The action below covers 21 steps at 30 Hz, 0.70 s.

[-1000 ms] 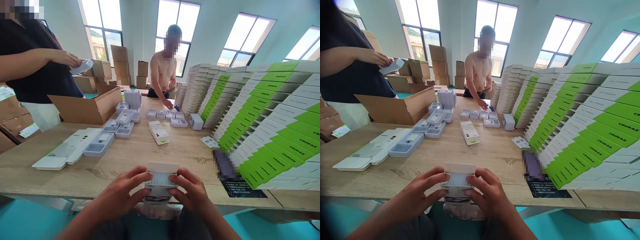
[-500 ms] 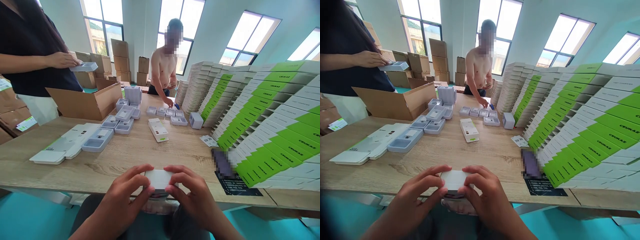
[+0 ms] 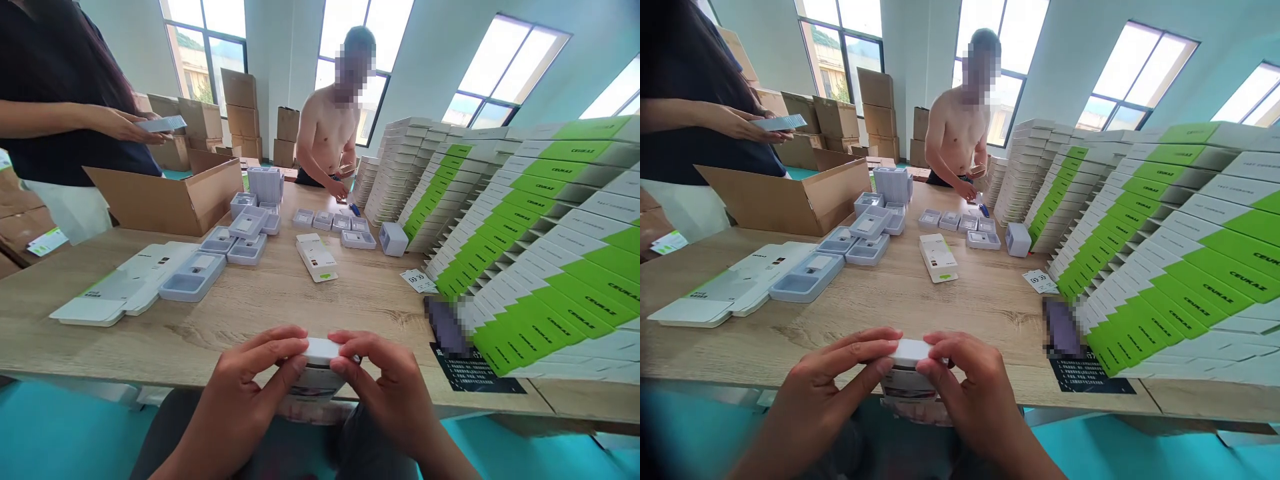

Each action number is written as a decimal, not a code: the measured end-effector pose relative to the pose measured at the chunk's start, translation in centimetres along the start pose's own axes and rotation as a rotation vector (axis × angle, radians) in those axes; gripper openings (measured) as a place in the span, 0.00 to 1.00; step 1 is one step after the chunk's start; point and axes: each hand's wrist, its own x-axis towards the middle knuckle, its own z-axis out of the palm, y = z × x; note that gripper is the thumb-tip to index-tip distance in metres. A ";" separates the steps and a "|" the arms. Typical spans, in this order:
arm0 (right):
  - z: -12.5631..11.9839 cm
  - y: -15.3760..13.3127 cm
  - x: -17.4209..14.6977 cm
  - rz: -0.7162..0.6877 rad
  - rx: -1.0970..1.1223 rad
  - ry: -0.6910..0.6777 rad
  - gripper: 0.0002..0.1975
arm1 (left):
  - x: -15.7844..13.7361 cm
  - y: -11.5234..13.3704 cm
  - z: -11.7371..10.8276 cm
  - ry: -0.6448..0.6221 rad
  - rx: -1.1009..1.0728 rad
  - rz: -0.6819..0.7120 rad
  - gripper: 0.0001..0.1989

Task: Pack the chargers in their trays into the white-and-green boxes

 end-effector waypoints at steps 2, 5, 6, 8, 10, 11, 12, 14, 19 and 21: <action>-0.3 0.4 -0.1 -0.101 -0.017 -0.017 0.01 | -0.2 -0.2 -0.2 -0.005 0.022 0.046 0.07; -0.8 1.1 -0.3 -0.250 -0.057 -0.066 0.05 | -0.4 -1.1 -0.5 -0.024 0.076 0.151 0.09; -1.0 1.4 -0.3 -0.292 -0.070 -0.079 0.06 | -0.4 -1.5 -0.5 -0.034 0.093 0.210 0.10; -1.1 1.8 -0.4 -0.362 -0.094 -0.085 0.09 | -0.3 -2.6 -0.7 -0.059 0.123 0.361 0.12; -1.1 2.2 -0.5 -0.409 -0.119 -0.069 0.10 | -0.2 -3.8 -0.9 -0.085 0.150 0.517 0.14; -1.0 2.4 -0.6 -0.425 -0.129 -0.055 0.10 | -0.1 -4.3 -1.0 -0.092 0.165 0.576 0.14; -0.9 2.5 -0.6 -0.436 -0.138 -0.039 0.10 | -0.1 -4.8 -1.1 -0.095 0.179 0.614 0.15; -0.6 2.6 -0.7 -0.433 -0.148 -0.012 0.11 | 0.0 -5.5 -1.2 -0.098 0.202 0.630 0.18; -0.1 2.5 -1.1 -0.355 -0.123 -0.016 0.12 | -1.2 -6.3 0.6 -0.120 0.069 0.453 0.21; -0.1 2.3 -1.4 -0.331 -0.109 -0.019 0.12 | -2.2 -6.1 2.1 -0.074 -0.087 0.228 0.22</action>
